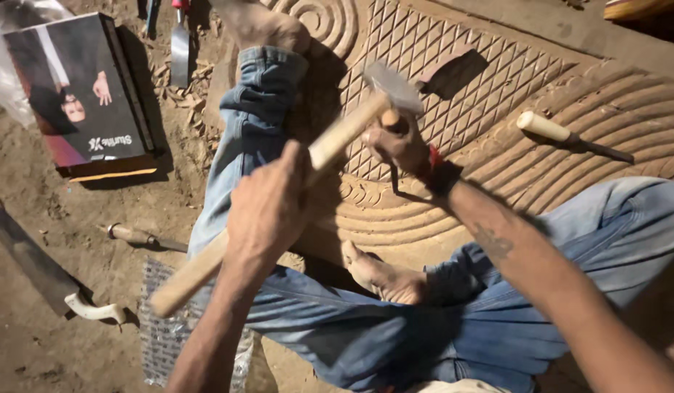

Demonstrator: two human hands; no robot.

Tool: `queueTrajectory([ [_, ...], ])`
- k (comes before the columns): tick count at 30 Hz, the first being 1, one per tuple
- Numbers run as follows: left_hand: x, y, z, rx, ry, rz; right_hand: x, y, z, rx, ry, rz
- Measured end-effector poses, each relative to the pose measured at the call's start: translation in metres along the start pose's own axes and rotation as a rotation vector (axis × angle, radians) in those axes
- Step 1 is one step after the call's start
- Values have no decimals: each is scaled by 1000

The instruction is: The person sits on the ground and uses a chisel and hammer to carve a decorative diamond pattern into a large wooden panel. The person repeatedly strikes the chisel to remove wood and refine the design.

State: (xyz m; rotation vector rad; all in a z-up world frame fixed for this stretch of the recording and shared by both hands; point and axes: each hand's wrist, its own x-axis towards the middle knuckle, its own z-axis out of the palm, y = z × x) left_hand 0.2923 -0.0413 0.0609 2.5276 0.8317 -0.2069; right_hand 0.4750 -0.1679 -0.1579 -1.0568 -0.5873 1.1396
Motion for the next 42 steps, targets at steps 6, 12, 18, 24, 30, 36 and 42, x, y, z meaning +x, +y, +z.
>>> queueTrajectory([
  [6, 2, 3, 2, -193, 132, 75, -5, 20, -3, -36, 21, -146],
  [12, 12, 15, -8, -370, 339, 39, 4, -3, -3, 79, 153, -172],
  [18, 18, 3, -3, -423, 273, 25, -5, -8, 10, -113, 80, -192],
  [24, 39, 2, -5, 186, -166, 61, -1, -9, 7, 32, 85, -87],
  [30, 53, -15, 5, -333, 304, 179, -3, 0, 0, 75, 102, -123],
  [36, 64, -18, 4, 192, -80, 92, 6, 1, 1, 101, 154, -57],
  [42, 51, -8, 8, -191, 175, 124, -5, 15, -3, 90, 154, -90],
])
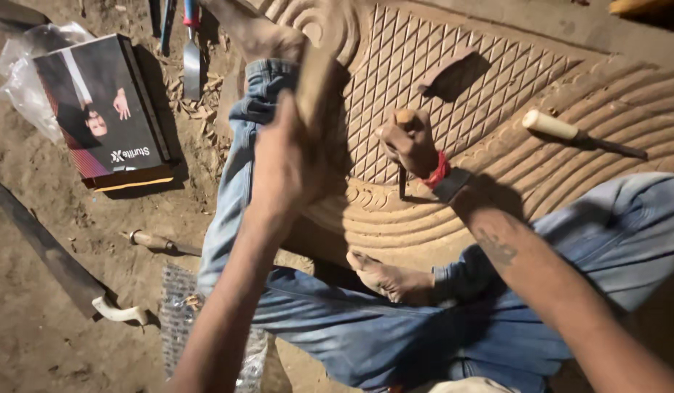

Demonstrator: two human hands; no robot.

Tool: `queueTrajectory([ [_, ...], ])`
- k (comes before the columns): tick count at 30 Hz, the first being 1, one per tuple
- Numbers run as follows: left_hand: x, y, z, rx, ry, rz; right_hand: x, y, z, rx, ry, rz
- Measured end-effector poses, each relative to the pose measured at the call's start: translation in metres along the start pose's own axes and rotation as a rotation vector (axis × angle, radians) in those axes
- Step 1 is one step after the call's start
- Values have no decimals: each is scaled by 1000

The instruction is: The person sits on the ground and uses a chisel and hammer to carve a decorative diamond pattern into a large wooden panel. The person repeatedly strikes the chisel to remove wood and refine the design.

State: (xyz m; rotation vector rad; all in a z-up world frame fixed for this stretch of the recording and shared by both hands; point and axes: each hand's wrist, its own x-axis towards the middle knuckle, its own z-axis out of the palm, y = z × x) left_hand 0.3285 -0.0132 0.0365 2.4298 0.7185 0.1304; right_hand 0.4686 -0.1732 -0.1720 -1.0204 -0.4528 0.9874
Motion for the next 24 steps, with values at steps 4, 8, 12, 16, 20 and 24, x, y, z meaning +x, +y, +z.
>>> queueTrajectory([
  [4, -2, -1, 0, 389, -341, -83, -2, -6, 3, -18, 58, -28],
  [8, -4, -3, 8, -93, 107, -62, -12, -11, 5, -24, 124, -82],
  [12, 2, 5, 7, 267, -170, 12, -12, -18, 11, 21, 191, -13],
  [16, 4, 7, 3, 265, -214, -23, -18, -11, 3, 6, 201, -88],
  [20, -5, 18, 10, -218, 1, 16, -26, -1, -2, 31, 229, -117],
  [24, 0, 32, 5, 428, -223, 206, -24, -1, 1, 123, 352, -19],
])
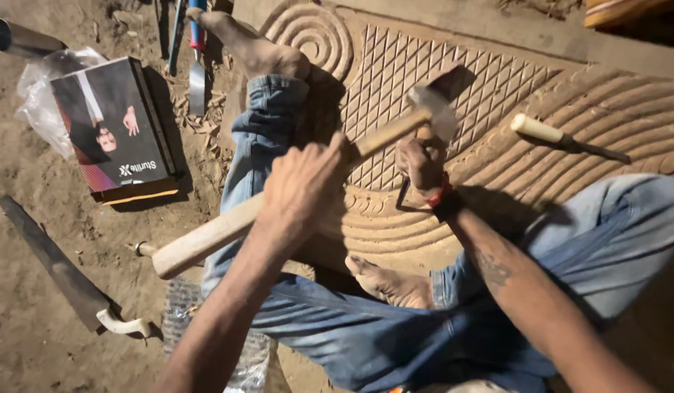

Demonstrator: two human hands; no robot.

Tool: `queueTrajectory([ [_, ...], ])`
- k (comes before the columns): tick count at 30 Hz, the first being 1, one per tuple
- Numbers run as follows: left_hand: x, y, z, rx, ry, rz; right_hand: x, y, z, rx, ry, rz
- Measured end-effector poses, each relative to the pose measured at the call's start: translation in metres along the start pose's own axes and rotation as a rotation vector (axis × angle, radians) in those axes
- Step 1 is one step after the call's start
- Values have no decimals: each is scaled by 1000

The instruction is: The person sits on the ground and uses a chisel and hammer to carve a decorative diamond pattern into a large wooden panel. The person repeatedly strikes the chisel to remove wood and refine the design.

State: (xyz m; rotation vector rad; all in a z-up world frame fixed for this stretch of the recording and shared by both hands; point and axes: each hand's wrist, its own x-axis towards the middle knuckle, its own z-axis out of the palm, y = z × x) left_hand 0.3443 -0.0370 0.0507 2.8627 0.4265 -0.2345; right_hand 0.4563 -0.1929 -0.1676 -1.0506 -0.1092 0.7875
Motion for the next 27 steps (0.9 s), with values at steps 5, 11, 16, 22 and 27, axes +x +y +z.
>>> queueTrajectory([
  [5, 16, 13, 1, -580, 305, -144, -17, 0, -6, -39, 52, -59],
  [11, 13, 22, -10, 18, -138, 25, 3, 2, -9, -24, 1, -212],
  [16, 14, 36, -17, -197, 122, -55, -15, 21, -22, 25, 44, -195],
  [22, -9, 36, -3, -21, -54, 3, -29, 27, -21, 12, 167, -257],
  [27, -14, 39, 14, -82, 47, -2, -33, 25, -25, -83, 164, -396],
])
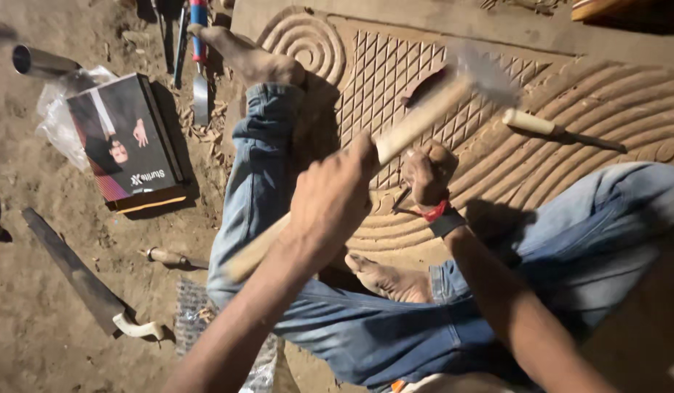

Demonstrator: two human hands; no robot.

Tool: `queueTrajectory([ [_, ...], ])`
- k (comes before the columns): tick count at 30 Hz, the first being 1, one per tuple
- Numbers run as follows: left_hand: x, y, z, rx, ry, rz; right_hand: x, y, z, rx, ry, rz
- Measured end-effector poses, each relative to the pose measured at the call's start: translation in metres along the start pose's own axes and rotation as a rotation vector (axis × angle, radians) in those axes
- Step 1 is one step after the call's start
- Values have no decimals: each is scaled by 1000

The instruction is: The person sits on the ground and uses a chisel and hammer to carve a decorative diamond pattern into a large wooden panel. The person repeatedly strikes the chisel to remove wood and refine the design.

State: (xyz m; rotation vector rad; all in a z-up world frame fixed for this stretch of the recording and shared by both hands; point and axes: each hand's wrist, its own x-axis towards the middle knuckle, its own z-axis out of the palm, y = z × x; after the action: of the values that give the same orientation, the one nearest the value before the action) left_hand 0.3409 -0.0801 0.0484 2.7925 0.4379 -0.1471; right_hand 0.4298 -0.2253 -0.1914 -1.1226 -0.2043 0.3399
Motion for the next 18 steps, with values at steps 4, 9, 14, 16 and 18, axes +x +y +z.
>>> queueTrajectory([
  [4, 0, 7, -11, 101, -75, 53, 4, -2, 5, -18, 4, -45],
  [9, -2, 23, -13, 14, -29, -41, -9, 13, -6, -33, 83, 8],
  [14, -4, 24, -10, 73, -255, -23, -7, 47, -24, 133, 90, 208],
  [16, -10, 25, -3, 55, -164, -29, -20, 56, -32, 385, 45, 376],
  [18, -14, 26, 2, 79, -109, 15, -28, 52, -35, 238, 86, 249],
])
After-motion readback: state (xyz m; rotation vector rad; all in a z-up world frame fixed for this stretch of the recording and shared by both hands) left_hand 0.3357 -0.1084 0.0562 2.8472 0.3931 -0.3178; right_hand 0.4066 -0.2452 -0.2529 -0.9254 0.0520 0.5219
